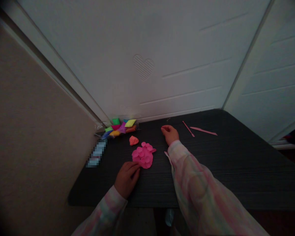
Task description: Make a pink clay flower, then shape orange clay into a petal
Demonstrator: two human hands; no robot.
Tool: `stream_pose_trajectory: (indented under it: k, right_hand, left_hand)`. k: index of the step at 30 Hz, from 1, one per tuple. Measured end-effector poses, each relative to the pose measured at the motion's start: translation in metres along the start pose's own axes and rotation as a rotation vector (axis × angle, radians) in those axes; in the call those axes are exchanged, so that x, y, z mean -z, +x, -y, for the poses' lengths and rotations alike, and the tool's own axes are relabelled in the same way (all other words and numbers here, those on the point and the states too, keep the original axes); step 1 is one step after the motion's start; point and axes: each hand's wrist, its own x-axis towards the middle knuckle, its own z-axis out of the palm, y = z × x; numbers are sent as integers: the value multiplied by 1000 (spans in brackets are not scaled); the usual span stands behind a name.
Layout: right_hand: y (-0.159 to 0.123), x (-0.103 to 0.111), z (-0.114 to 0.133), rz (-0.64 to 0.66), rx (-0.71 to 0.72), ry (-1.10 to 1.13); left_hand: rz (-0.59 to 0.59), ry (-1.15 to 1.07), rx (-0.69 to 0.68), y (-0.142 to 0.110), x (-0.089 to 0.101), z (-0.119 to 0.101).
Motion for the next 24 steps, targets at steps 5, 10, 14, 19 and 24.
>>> stream_pose_trajectory:
  k: [5, 10, 14, 19, 24]
  right_hand:
    - [1, 1, -2, 1, 9, -8]
    - [2, 1, -4, 9, 12, -11]
    - [2, 1, -5, 16, 15, -18]
    - [0, 1, -2, 10, 18, -28]
    - [-2, 1, 1, 15, 13, -38]
  left_hand:
    - [-30, 17, 17, 3, 7, 4]
    - [126, 35, -44, 0, 10, -4]
    - [205, 71, -45, -2, 13, -8]
    - [215, 45, -62, -7, 14, -9]
    - [228, 26, -93, -10, 13, -8]
